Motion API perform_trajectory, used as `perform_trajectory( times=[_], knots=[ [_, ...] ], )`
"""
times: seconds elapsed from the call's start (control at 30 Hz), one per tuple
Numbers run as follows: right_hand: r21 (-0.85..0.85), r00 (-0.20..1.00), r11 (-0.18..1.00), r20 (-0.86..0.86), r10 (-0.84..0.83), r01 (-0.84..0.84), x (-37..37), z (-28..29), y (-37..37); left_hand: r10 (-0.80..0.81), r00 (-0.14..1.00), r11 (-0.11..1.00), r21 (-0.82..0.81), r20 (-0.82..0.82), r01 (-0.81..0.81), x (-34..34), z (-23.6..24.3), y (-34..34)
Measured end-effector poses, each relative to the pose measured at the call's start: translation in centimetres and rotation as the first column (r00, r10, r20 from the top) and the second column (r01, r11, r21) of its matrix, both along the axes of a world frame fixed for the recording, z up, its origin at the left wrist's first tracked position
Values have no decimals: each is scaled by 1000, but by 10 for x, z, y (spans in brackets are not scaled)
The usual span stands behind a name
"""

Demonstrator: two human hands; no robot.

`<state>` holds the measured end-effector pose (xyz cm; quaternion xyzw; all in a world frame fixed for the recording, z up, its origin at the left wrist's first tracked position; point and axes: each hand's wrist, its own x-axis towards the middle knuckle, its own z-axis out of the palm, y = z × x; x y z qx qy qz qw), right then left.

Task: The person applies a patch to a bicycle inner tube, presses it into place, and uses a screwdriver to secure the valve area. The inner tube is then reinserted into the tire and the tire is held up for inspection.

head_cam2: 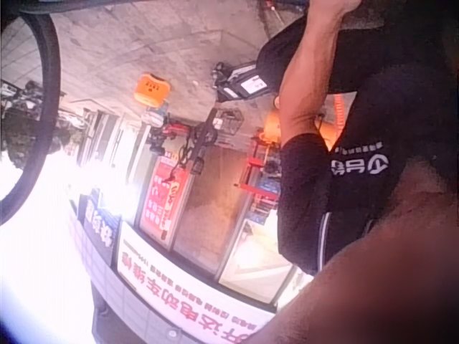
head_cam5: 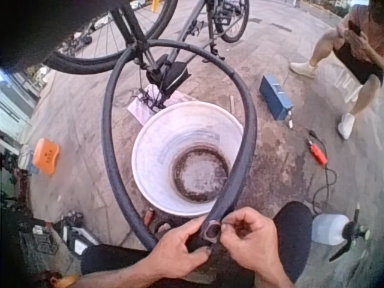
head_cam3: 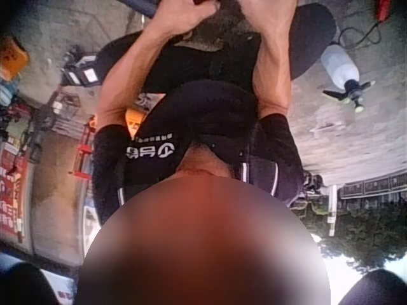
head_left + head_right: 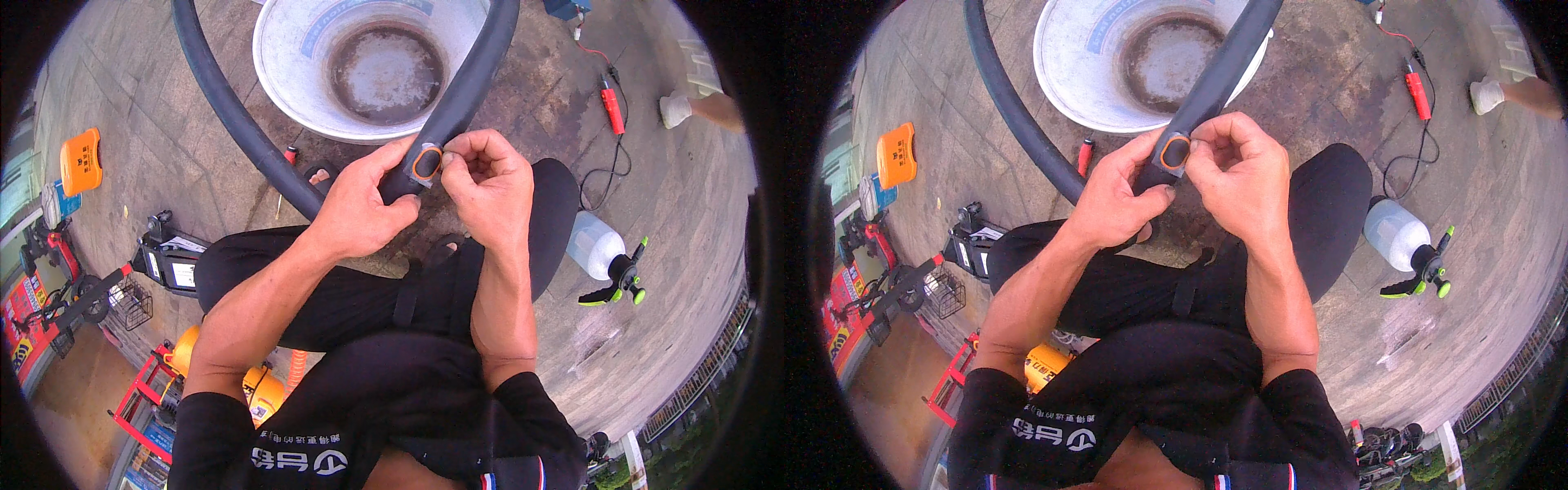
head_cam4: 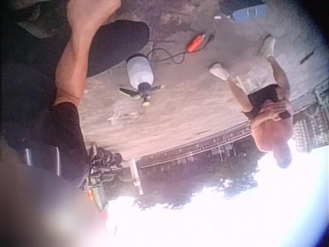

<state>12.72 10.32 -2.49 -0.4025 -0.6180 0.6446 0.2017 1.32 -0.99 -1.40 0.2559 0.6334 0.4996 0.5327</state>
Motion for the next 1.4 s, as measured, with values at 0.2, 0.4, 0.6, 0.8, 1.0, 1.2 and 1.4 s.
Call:
perform_trajectory(
  times=[0.2, 0.4, 0.6, 0.8, 1.0, 1.2, 1.4],
  knots=[
    [-14, 1000, 1000, -2, 7, -7, -1, 0, 0, 37, 998, 992, 121, -53, -30, 0, -7, 2],
    [5, 1000, 1000, 22, 13, -13, -3, -1, -2, 165, 979, 986, -28, 118, -163, 4, -9, 1],
    [3, 999, 1000, 32, 17, -17, -3, -3, -3, 186, 976, 981, -69, 117, -179, 3, -11, 3],
    [-2, 999, 1000, 38, 17, -17, -3, -4, -4, 200, 974, 978, -86, 105, -191, 2, -15, 4],
    [-24, 999, 1000, 32, 12, -11, -4, -3, -6, 218, 974, 976, -17, 65, -217, 1, -19, 6],
    [-24, 999, 1000, 33, 15, -14, -6, -6, -8, 231, 973, 967, -114, 17, -228, -2, -19, 8],
    [8, 999, 1000, 29, -19, 19, -4, -10, -9, 225, 973, 959, -189, 44, -213, -6, -15, 9]
  ],
)
